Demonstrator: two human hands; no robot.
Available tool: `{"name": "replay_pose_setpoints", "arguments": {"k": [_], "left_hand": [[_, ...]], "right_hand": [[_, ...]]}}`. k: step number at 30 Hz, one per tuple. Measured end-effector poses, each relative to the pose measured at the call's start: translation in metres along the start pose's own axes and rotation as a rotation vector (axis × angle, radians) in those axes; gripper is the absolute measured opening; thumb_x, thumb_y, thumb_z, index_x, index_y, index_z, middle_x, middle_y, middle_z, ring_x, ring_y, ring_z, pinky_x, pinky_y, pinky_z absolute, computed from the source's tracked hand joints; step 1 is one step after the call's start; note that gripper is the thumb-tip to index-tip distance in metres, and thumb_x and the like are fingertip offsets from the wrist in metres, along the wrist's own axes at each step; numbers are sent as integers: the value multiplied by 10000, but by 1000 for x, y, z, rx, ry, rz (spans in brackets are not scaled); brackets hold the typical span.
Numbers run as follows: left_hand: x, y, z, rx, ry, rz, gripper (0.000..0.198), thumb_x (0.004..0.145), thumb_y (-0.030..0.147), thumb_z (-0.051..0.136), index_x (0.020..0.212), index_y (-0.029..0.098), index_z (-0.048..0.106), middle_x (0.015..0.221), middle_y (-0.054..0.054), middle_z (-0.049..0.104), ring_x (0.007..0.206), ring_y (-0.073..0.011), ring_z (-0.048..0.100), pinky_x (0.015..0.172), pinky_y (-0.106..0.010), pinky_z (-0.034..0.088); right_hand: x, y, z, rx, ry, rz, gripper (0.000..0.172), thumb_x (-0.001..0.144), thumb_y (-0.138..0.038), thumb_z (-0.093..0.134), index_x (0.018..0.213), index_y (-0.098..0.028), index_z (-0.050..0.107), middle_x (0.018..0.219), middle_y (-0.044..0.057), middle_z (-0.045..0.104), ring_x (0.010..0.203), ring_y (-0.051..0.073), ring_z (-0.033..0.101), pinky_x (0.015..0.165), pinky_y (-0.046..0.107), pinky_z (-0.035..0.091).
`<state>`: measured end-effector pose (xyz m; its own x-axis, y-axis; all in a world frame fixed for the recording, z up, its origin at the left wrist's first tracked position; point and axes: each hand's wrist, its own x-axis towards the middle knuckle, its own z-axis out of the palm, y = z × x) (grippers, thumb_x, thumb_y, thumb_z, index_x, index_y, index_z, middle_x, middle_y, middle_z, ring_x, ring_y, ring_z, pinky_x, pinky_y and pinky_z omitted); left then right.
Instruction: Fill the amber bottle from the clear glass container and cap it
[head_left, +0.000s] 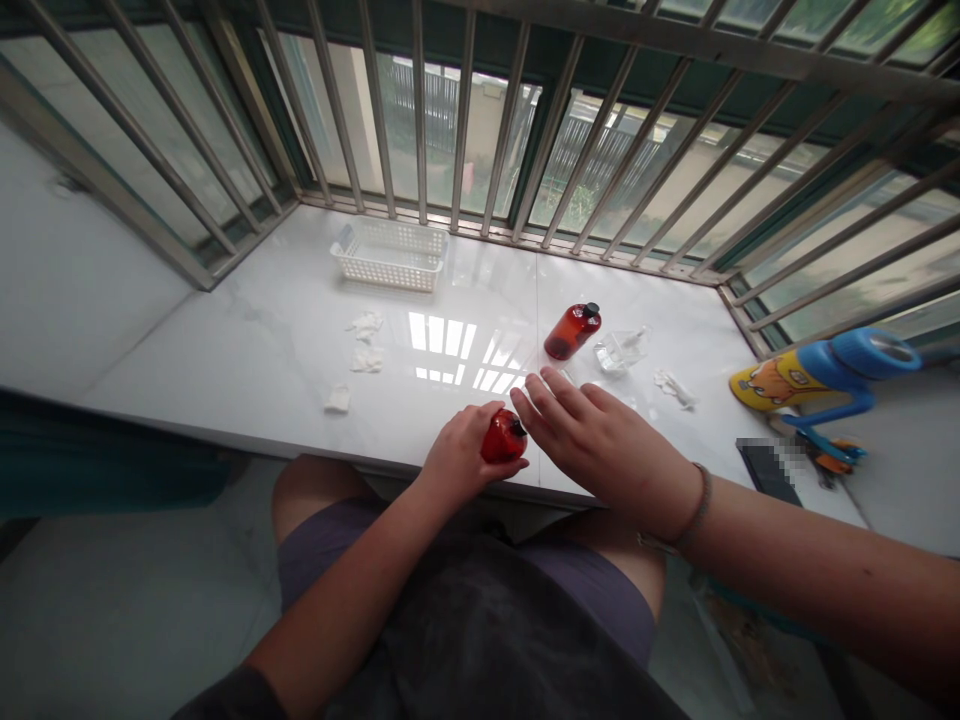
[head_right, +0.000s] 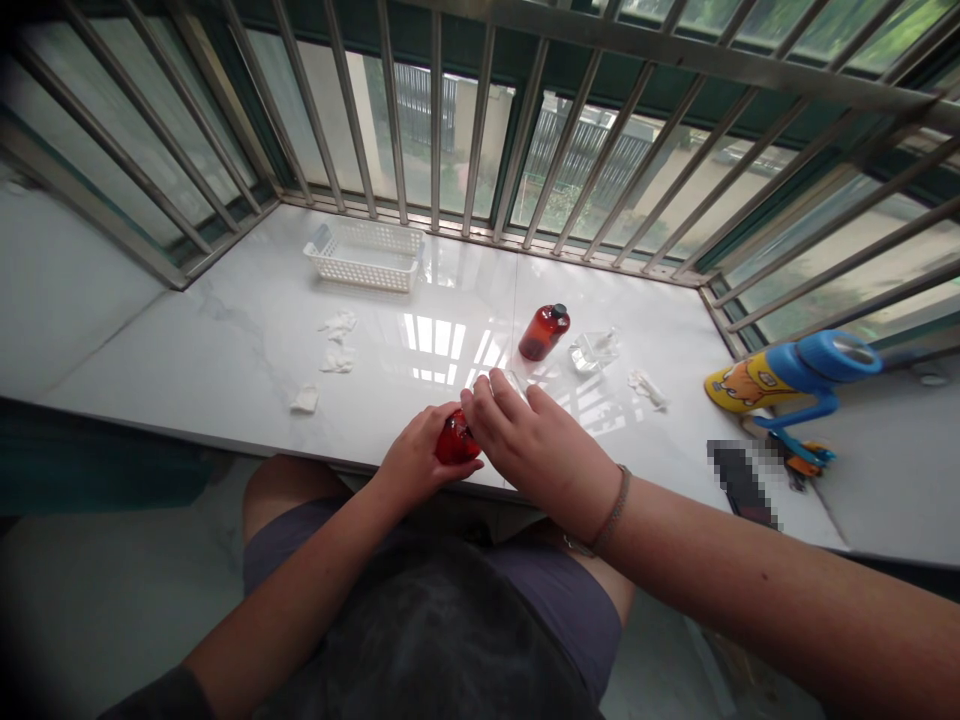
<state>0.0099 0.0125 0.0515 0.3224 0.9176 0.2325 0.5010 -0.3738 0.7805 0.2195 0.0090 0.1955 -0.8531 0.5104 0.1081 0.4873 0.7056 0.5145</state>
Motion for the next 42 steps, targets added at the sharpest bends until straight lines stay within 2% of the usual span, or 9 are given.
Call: {"name": "replay_pose_setpoints", "arguments": {"k": [10,17,22,27,31,37,40,42], "left_hand": [[-1,-2,2,-2,15,6,831,791,525,935,1464,297,506,1238,-83,686,1090,-318,686,979,-495,579],[-3,-4,3,-7,23,17,860,784,539,938,1481,292,499,1249,-83,681,1112,-313,685,1007,-486,572],[-3,-5,2,-20,32,14,863,789,538,935,1494,312,491,1280,-76,677,1144,-311,685,1032,-487,568],[-3,-6,0,-54,41,-18,856,790,521,936,1494,306,500,1326,-89,682,1201,-320,683,1054,-489,565],[-3,-5,-2,-59,44,-30,847,788,499,939,1491,292,513,1348,-106,687,1213,-323,688,1066,-495,562],[-4,-7,-8,-140,52,-104,808,784,463,934,1464,293,532,1440,-108,663,1286,-323,668,1125,-498,532],[-9,-19,-15,-238,85,-196,787,794,485,914,1458,297,535,1454,-98,657,1271,-311,686,1121,-486,541],[-14,-29,-22,-299,166,-256,775,812,527,889,1457,285,534,1440,-109,661,1268,-315,689,1119,-491,542]], "right_hand": [[-3,1,3,74,-13,44,473,1070,-113,482,1535,-35,525,1479,260,626,1391,394,559,930,479,574],[-18,1,15,240,-27,165,632,1021,-61,482,1645,-103,394,1527,254,589,1442,420,535,1029,543,608],[-31,-7,28,408,-16,306,794,955,-102,637,1681,-119,315,1533,256,555,1452,432,514,1166,606,542],[-47,-23,50,630,98,544,862,929,-169,738,1679,-196,315,1548,211,546,1452,391,529,1189,589,528],[-66,-37,68,812,193,808,849,920,-362,804,1645,-249,377,1555,169,564,1446,374,557,1189,587,524],[-102,-53,84,977,200,1314,926,792,-587,879,1563,-254,487,1563,149,583,1337,365,641,1058,500,606],[-120,-60,88,1037,192,1443,938,745,-617,888,1526,-256,517,1561,145,596,1207,335,703,1013,474,614],[-131,-64,90,1059,182,1487,927,741,-607,883,1520,-263,517,1554,138,604,1148,316,717,1002,465,610]]}}
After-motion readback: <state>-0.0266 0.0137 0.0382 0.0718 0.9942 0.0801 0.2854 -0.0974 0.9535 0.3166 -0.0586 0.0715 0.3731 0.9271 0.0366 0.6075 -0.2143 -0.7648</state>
